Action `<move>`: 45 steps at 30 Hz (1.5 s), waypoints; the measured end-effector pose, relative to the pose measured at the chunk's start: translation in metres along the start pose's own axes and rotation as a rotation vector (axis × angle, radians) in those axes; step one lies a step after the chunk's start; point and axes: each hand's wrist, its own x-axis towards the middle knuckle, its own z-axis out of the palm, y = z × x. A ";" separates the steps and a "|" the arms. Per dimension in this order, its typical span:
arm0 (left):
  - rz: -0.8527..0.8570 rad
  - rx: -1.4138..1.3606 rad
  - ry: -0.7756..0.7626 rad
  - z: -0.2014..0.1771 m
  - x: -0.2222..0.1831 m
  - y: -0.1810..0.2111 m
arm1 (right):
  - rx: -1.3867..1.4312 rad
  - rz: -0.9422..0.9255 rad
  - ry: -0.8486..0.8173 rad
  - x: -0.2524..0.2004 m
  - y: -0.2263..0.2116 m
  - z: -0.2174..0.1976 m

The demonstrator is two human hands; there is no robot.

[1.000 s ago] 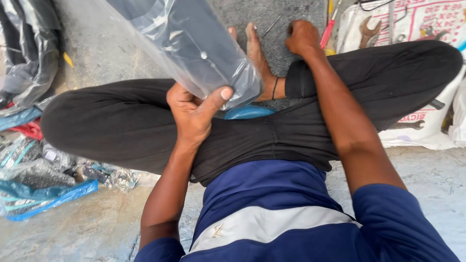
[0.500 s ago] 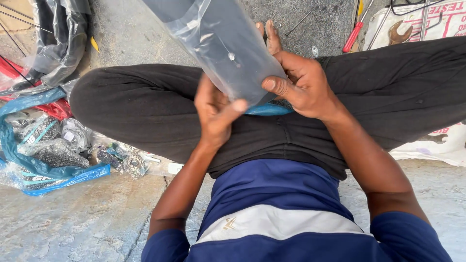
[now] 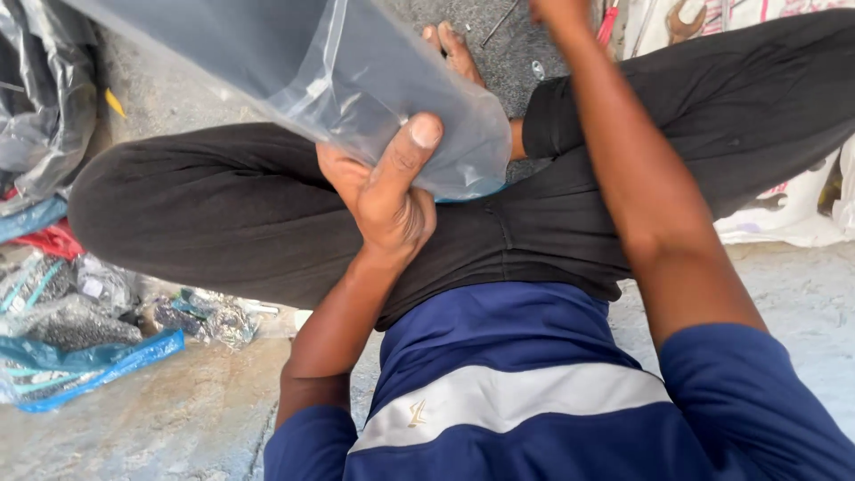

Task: Assemble a bicycle fender by attaching brackets and hardware.

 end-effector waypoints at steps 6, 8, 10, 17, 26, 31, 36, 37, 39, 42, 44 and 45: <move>0.012 0.099 0.152 0.008 -0.023 -0.002 | -0.769 -0.058 0.517 0.072 0.143 0.033; -0.020 0.142 0.221 0.009 -0.027 0.001 | -0.767 -0.299 0.620 0.080 0.152 0.037; 0.007 0.026 0.080 0.018 -0.023 0.005 | -0.374 0.155 0.396 0.071 0.108 0.025; 0.069 -0.077 0.184 0.024 -0.010 -0.007 | 0.243 -0.054 -0.013 -0.108 -0.202 -0.009; 0.022 0.120 0.003 0.028 -0.009 -0.022 | -0.789 -0.621 -0.137 -0.240 -0.309 0.022; 0.177 0.453 -0.081 0.037 -0.004 -0.023 | -0.950 -0.757 -0.126 -0.243 -0.309 0.015; 0.012 0.275 -0.064 0.047 -0.012 -0.043 | -1.235 -0.855 -0.151 -0.249 -0.316 0.012; 0.085 0.430 -0.084 0.048 -0.013 -0.045 | -1.311 -0.844 -0.149 -0.249 -0.314 0.011; 0.052 0.302 -0.118 0.046 -0.006 -0.056 | -1.242 -0.846 -0.121 -0.242 -0.317 0.013; 0.026 0.170 -0.144 0.040 -0.001 -0.062 | -1.093 -0.858 -0.118 -0.238 -0.305 0.005; 0.034 0.159 -0.164 0.036 0.000 -0.061 | -1.020 -0.864 -0.116 -0.233 -0.296 0.002; 0.037 0.198 -0.164 0.035 -0.002 -0.061 | -1.060 -0.794 -0.117 -0.229 -0.294 0.003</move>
